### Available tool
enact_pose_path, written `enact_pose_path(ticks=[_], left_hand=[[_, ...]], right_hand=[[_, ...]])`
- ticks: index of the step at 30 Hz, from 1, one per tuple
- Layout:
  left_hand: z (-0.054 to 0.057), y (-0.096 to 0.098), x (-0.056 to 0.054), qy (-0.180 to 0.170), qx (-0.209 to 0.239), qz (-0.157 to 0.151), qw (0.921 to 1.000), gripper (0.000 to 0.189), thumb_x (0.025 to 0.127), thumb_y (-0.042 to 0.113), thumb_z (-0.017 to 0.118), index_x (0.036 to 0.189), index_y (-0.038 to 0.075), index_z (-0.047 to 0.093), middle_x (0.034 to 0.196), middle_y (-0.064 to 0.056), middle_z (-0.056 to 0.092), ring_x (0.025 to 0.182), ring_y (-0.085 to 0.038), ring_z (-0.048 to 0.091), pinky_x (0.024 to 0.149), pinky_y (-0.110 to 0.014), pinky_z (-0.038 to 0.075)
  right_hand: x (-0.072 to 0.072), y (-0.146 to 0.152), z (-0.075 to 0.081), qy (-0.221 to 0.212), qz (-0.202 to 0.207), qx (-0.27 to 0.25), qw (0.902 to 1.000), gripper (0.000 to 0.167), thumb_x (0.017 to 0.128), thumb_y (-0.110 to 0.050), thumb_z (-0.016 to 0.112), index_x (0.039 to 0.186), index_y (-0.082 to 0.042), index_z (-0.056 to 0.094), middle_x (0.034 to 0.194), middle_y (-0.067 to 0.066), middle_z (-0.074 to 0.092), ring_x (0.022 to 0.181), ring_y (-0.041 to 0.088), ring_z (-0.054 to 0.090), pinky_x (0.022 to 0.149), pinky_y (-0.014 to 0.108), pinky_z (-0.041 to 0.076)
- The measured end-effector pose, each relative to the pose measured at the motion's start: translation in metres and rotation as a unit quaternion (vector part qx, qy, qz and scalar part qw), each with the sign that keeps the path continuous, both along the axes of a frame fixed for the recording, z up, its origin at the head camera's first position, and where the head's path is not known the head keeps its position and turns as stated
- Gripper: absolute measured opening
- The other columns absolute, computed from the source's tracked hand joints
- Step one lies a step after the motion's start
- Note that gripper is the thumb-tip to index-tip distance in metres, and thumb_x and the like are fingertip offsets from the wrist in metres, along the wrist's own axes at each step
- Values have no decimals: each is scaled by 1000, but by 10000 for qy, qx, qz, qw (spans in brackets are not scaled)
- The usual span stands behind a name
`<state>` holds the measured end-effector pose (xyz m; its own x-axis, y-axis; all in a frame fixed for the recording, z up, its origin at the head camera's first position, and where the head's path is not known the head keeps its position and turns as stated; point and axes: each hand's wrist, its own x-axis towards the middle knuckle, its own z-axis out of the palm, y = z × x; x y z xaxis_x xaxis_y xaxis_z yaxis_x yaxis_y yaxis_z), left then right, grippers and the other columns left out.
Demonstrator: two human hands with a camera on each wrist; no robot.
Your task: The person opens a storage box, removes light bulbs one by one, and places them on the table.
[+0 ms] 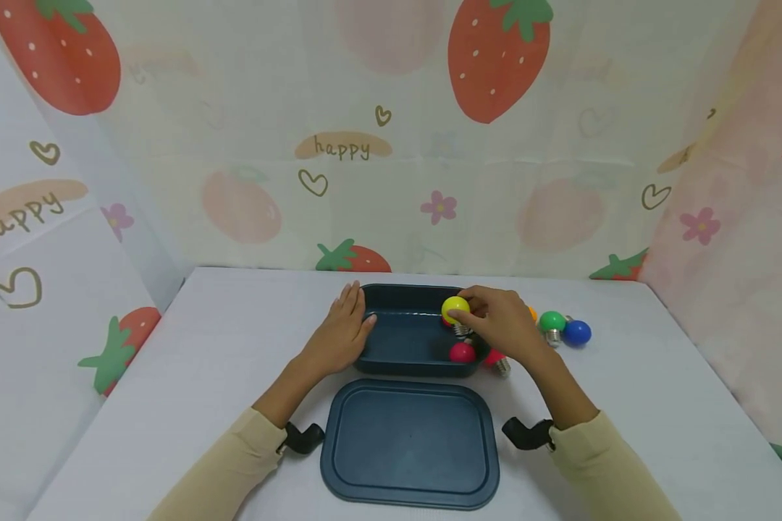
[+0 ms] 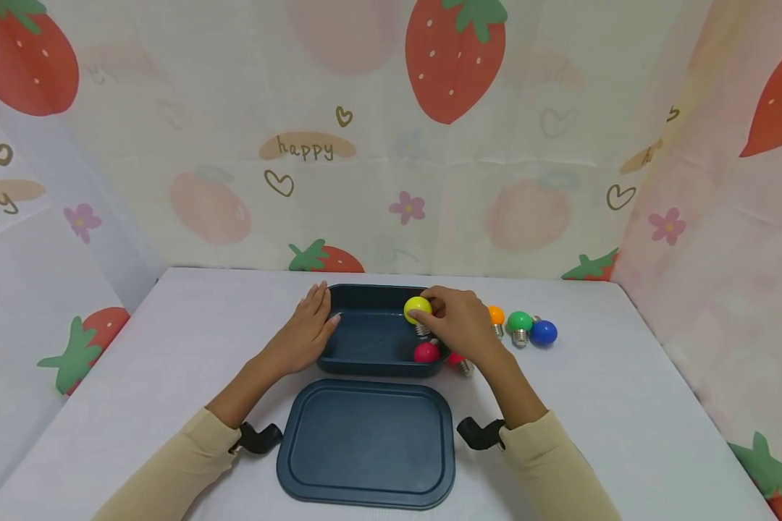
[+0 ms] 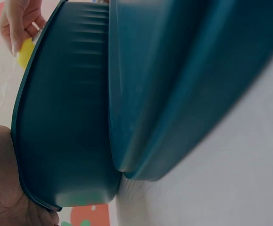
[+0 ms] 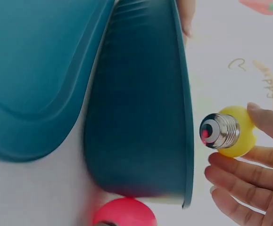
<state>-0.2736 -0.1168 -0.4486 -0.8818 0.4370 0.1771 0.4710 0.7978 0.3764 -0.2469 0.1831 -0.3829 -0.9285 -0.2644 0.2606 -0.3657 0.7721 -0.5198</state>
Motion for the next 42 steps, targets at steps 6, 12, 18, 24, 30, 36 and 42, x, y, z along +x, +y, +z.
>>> enact_pose_path(ticks=[6,12,18,24,30,36,42], left_hand=[[-1,0,0,-28,-26,15,10000,66,112,36,30,156,-12,18,167,-25,9,155,-37,4,124,-51,12],[-2,1,0,-15,59,-13,10000,66,112,35,30,155,-13,18,166,-26,9,155,-36,2,124,-52,12],[-4,0,0,-44,46,-45,10000,66,112,35,31,155,-14,18,166,-27,7,155,-37,2,124,-52,11],[-1,0,0,22,64,-73,10000,66,112,34,32,155,-14,18,166,-28,8,155,-37,3,124,-52,12],[-1,0,0,-18,53,-83,10000,65,112,33,32,155,-14,17,166,-28,9,155,-39,3,123,-53,12],[-1,1,1,36,92,-84,9999,65,112,33,32,154,-14,19,165,-28,10,154,-41,7,123,-52,13],[-2,0,-1,55,56,-70,9999,66,112,34,31,155,-14,18,166,-28,9,155,-39,4,124,-52,12]], right_hand=[[7,11,0,8,-295,18,9996,44,92,-37,75,125,-8,71,99,8,75,92,25,71,76,44,56],[14,21,1,20,-360,-50,9993,44,93,-35,75,125,-5,70,102,11,75,90,27,72,76,45,59],[19,31,0,-132,-502,-160,9985,43,94,-35,74,124,-4,70,102,12,75,90,27,72,74,42,60],[24,44,0,-93,-677,-113,9976,43,94,-33,74,125,-4,70,102,14,75,91,29,72,71,41,60],[28,59,-1,-230,-794,-117,9965,42,95,-31,73,125,-1,69,107,18,74,95,33,73,72,42,61],[30,70,0,-287,-880,-92,9957,43,95,-33,73,122,0,70,104,19,75,94,33,72,71,42,59],[29,77,0,-378,-929,14,9950,48,95,-37,73,123,1,69,99,17,76,92,32,71,72,43,57]])
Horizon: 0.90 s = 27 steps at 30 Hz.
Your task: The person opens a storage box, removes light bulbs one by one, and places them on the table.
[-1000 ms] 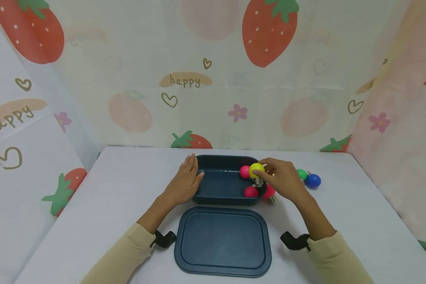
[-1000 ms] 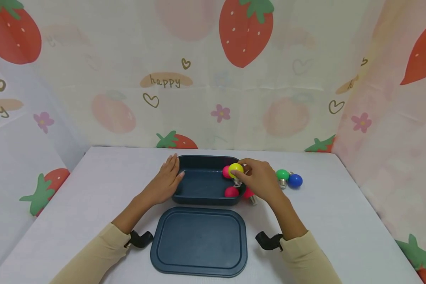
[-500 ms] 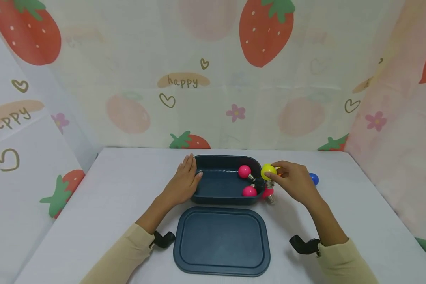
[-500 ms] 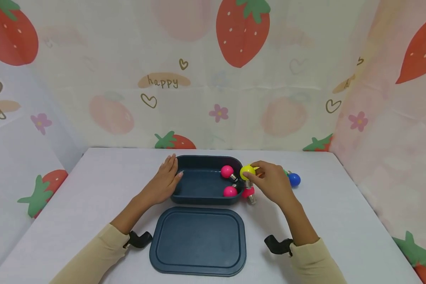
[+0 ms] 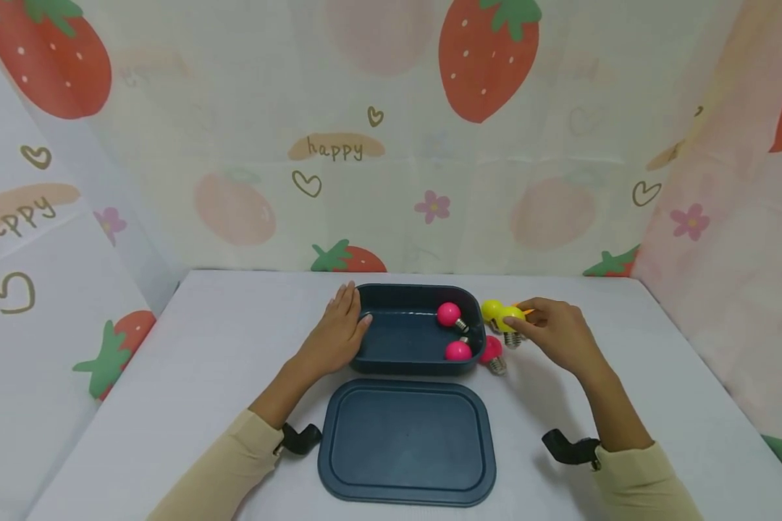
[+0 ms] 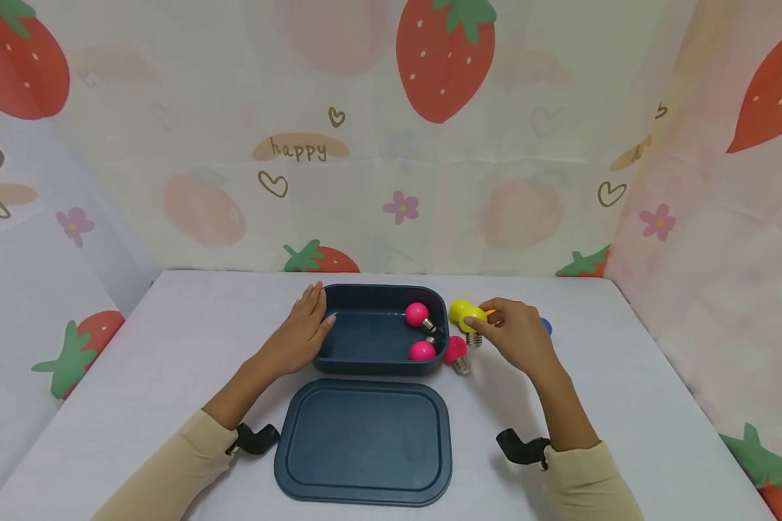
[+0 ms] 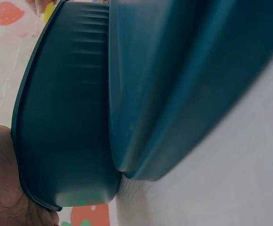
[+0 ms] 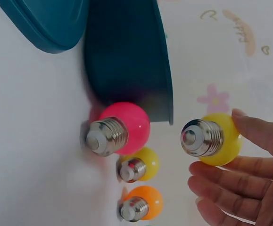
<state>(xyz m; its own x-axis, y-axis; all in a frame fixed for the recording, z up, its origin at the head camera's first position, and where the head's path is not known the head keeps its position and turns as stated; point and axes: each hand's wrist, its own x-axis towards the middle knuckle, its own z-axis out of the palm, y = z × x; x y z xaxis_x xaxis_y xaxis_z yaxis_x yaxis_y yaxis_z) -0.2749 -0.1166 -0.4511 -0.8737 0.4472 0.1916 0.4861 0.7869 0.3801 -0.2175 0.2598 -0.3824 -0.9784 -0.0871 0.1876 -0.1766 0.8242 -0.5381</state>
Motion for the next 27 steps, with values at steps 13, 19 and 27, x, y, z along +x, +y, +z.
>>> enact_pose_path(ticks=[13,19,27], left_hand=[[2,1,-3,27,-68,12,10000,66,112,35,30,155,-14,17,166,-27,8,154,-41,6,124,-52,12],[3,0,-4,46,-68,34,10000,66,112,35,30,156,-13,16,167,-26,7,155,-40,5,124,-51,11],[1,0,0,0,-72,52,10000,66,112,35,32,155,-13,18,166,-26,8,155,-40,6,124,-52,12]], right_hand=[[-2,8,1,-295,26,178,9994,50,95,-36,72,122,5,67,92,14,77,80,24,70,64,33,50],[-5,9,0,-535,-64,226,9983,49,95,-36,72,118,6,69,96,17,76,79,23,69,65,34,50],[-6,10,-10,-908,-142,285,9954,49,94,-37,72,117,6,70,98,19,75,77,24,68,64,34,53]])
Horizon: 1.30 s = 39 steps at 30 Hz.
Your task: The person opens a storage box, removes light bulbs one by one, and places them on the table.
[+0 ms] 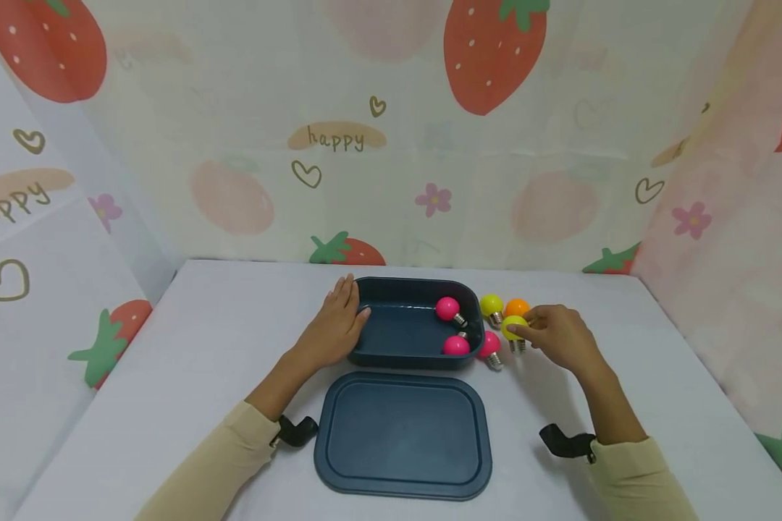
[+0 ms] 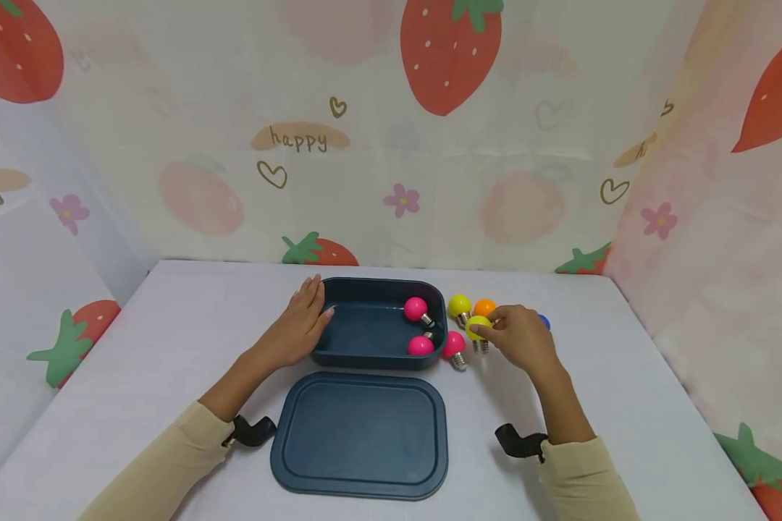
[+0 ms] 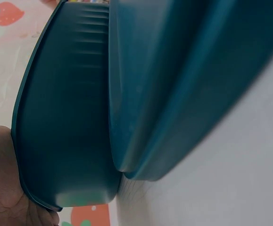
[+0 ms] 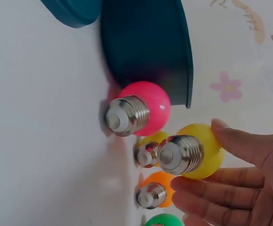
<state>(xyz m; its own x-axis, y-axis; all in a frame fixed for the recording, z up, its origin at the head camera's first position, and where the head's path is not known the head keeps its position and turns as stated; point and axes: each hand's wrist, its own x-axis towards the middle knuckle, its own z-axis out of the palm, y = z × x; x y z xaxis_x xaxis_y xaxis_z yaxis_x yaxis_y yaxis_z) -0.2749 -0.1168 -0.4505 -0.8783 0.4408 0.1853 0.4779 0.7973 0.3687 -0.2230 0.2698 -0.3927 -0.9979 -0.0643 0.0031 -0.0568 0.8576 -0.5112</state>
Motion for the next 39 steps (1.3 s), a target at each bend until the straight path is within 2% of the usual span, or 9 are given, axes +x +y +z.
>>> enact_pose_path(ticks=[5,13,23,31,39], left_hand=[[0,0,0,45,4,-3,10000,66,112,35,32,155,-13,18,166,-26,9,155,-40,6,123,-52,13],[-1,1,-1,-6,-35,-1,10000,67,112,36,29,155,-13,17,167,-26,7,155,-40,5,124,-52,11],[0,-1,-1,-71,18,17,10000,67,112,36,28,156,-12,14,167,-25,5,155,-39,3,124,-52,9],[-1,0,1,-61,-21,-5,10000,67,112,35,30,155,-13,16,167,-26,7,155,-37,1,124,-51,10],[-1,1,0,-28,-46,8,10000,67,112,35,30,155,-13,16,167,-26,7,155,-38,2,124,-51,10]], right_hand=[[-2,0,-3,-15,30,62,10000,46,94,-35,72,113,7,71,90,15,75,71,20,63,60,31,49],[-4,0,-8,-302,-12,140,9994,56,92,-38,75,119,10,67,95,19,74,69,21,66,60,32,53],[-11,-2,-17,-279,-65,238,9993,52,92,-38,76,115,7,70,100,20,72,74,21,66,61,33,55],[-9,-4,-20,-430,-180,330,9984,52,91,-40,76,116,6,70,95,17,72,67,18,64,59,32,52],[-9,-2,-22,-388,-198,441,9981,52,91,-41,76,114,5,72,93,14,71,71,20,63,58,31,51]])
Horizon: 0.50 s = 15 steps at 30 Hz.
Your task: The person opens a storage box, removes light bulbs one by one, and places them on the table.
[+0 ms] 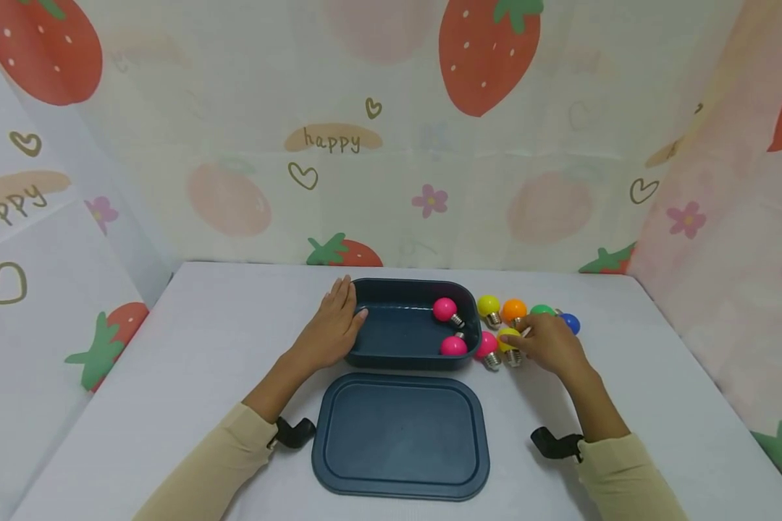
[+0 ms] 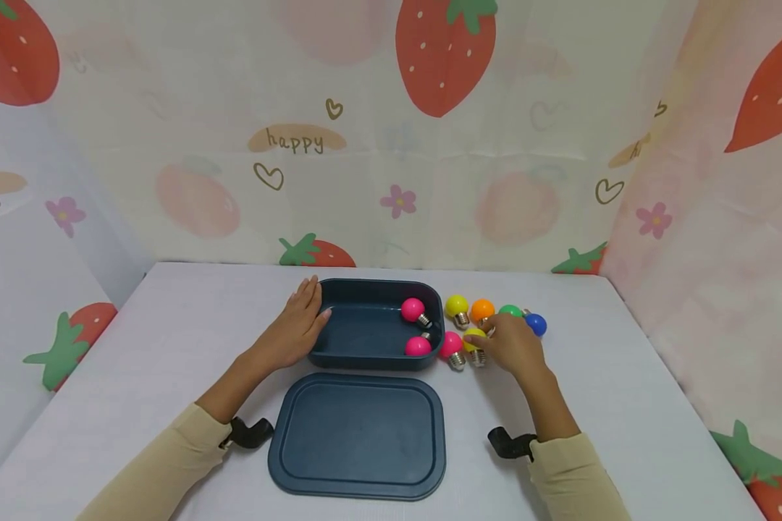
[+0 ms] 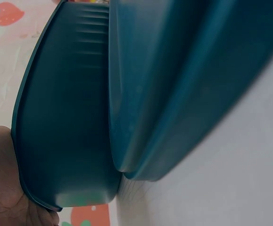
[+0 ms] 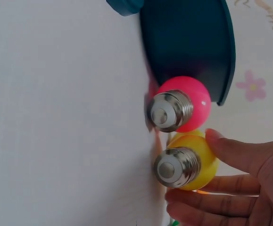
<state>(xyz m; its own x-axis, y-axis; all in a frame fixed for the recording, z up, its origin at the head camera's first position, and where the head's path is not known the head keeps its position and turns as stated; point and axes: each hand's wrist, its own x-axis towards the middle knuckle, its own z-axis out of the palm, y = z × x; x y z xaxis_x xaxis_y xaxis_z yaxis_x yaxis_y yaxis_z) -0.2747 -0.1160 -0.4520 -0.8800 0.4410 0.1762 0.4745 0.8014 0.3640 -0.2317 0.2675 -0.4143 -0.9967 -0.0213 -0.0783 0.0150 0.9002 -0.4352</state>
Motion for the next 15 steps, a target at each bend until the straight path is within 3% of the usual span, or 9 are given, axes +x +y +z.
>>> enact_pose_path(ticks=[15], left_hand=[[1,0,1,23,48,11,10000,67,112,35,32,155,-14,18,166,-26,9,155,-38,4,124,-52,11]], right_hand=[[0,0,-1,-25,-110,220,9997,51,90,-44,76,113,2,73,98,16,72,77,23,62,58,33,50]])
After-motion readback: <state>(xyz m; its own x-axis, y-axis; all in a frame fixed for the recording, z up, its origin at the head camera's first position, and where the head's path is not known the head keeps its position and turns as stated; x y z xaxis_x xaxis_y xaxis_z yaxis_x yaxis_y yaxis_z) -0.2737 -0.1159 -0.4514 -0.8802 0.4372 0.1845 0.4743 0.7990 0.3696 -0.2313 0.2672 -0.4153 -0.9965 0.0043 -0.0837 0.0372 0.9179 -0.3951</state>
